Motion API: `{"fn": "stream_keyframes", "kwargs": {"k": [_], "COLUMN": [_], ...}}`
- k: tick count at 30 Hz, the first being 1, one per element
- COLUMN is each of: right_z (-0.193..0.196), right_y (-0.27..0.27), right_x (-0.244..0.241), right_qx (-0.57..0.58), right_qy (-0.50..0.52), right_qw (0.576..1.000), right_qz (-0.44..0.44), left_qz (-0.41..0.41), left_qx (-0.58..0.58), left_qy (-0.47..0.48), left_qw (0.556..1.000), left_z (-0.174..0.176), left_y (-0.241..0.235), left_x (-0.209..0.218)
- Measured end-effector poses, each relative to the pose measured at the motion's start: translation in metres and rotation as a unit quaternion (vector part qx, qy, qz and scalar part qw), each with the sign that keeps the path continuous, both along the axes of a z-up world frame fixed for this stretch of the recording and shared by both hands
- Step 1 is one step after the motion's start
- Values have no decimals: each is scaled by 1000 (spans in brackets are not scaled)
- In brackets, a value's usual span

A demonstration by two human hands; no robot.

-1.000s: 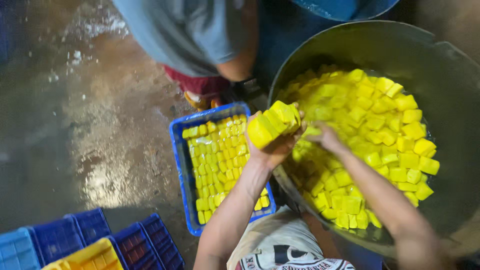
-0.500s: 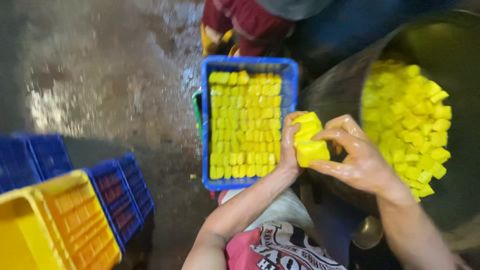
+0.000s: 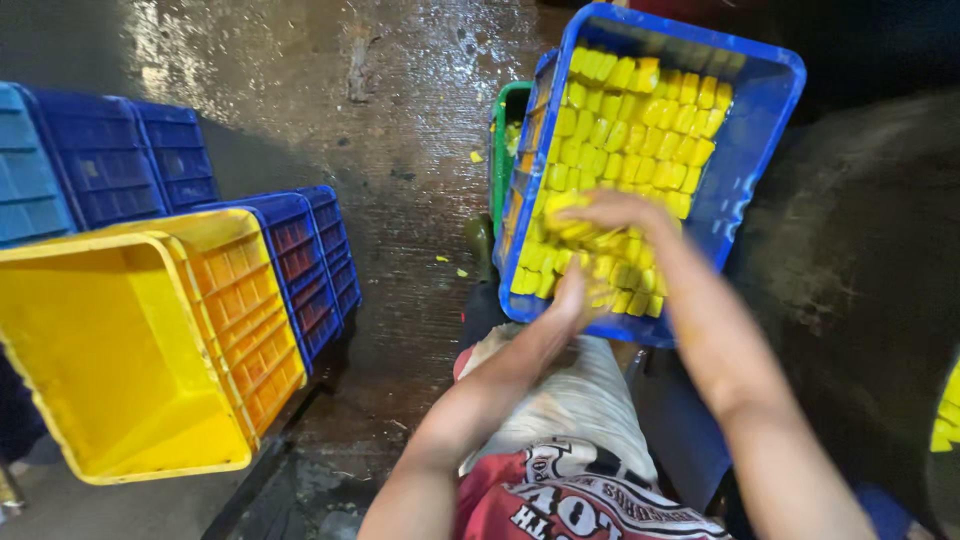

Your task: The person repeatedly scoops yellow cubed fruit from a large metal basin and places it into a blue plastic crate. The hands work continuously to transfer the fruit in batches.

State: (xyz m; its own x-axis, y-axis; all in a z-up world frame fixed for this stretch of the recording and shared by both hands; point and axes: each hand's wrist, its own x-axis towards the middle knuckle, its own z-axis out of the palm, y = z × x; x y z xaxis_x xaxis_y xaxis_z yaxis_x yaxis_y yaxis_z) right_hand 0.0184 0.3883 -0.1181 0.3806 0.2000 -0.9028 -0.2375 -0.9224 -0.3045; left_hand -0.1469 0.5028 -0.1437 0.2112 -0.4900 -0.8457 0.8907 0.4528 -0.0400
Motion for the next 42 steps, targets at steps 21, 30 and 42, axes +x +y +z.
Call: {"fn": "stream_keyframes", "kwargs": {"k": [21, 30, 42], "right_z": [355, 30, 96], "right_y": [-355, -466, -569], "right_x": [-211, -256, -217], "right_qx": [-14, -175, 317], "right_qy": [-540, -226, 9], "right_qw": [775, 953, 813], "right_qz": [-328, -103, -489], "left_qz": [-447, -330, -682], "left_qx": [225, 183, 130], "left_qy": [-675, -920, -676], "left_qw": [542, 109, -246], "left_z": [228, 323, 23], "left_y": [-60, -389, -472], "left_x": [82, 114, 66]}}
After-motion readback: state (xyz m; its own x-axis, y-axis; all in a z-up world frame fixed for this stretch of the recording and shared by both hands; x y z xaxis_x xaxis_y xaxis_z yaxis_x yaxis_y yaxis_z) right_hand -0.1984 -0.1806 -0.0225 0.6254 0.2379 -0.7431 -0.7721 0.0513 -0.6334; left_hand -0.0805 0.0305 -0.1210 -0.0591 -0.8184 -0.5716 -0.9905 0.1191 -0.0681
